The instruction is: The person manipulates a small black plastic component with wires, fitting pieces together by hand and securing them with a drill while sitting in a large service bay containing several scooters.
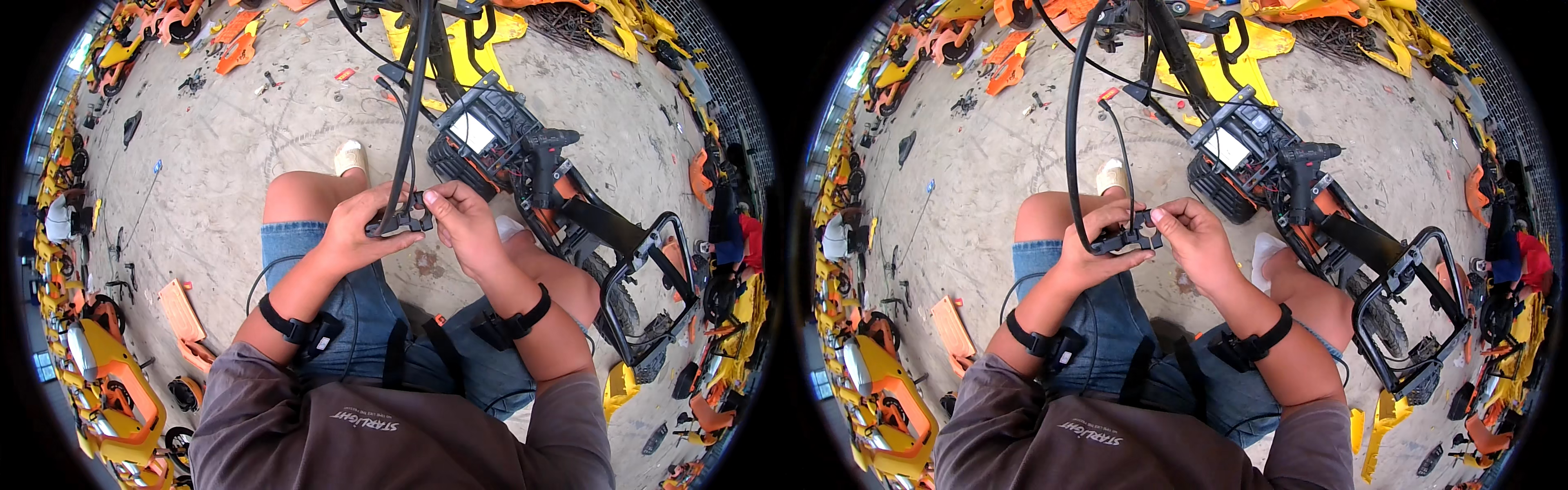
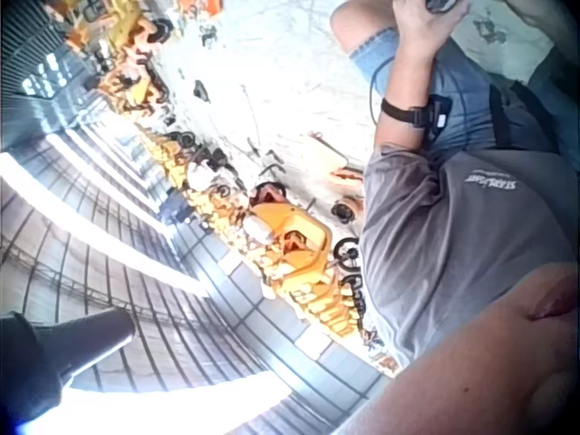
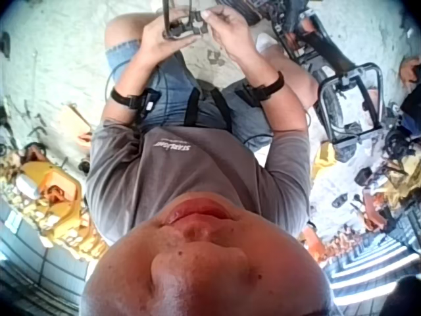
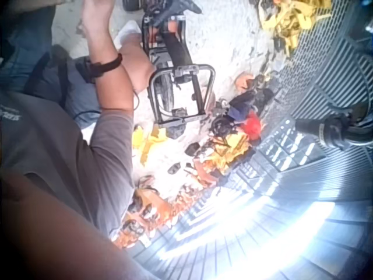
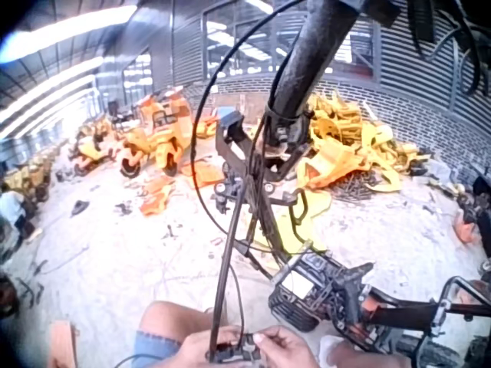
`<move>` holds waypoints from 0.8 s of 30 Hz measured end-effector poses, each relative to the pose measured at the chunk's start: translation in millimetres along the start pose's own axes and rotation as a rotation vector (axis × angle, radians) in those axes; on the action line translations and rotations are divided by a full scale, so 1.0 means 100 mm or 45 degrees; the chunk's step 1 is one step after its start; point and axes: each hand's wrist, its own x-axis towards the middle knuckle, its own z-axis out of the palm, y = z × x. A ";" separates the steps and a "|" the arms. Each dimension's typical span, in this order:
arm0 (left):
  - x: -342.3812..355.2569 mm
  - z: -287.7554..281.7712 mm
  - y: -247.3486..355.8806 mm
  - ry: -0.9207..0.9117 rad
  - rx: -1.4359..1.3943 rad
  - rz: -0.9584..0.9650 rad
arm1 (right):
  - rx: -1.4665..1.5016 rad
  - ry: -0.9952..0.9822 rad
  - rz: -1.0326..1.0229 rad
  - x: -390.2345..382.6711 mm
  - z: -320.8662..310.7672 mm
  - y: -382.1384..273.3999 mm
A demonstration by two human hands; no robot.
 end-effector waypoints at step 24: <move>0.09 -0.11 0.32 -0.075 -0.004 -0.035 | -0.430 0.276 -0.414 0.11 0.06 0.48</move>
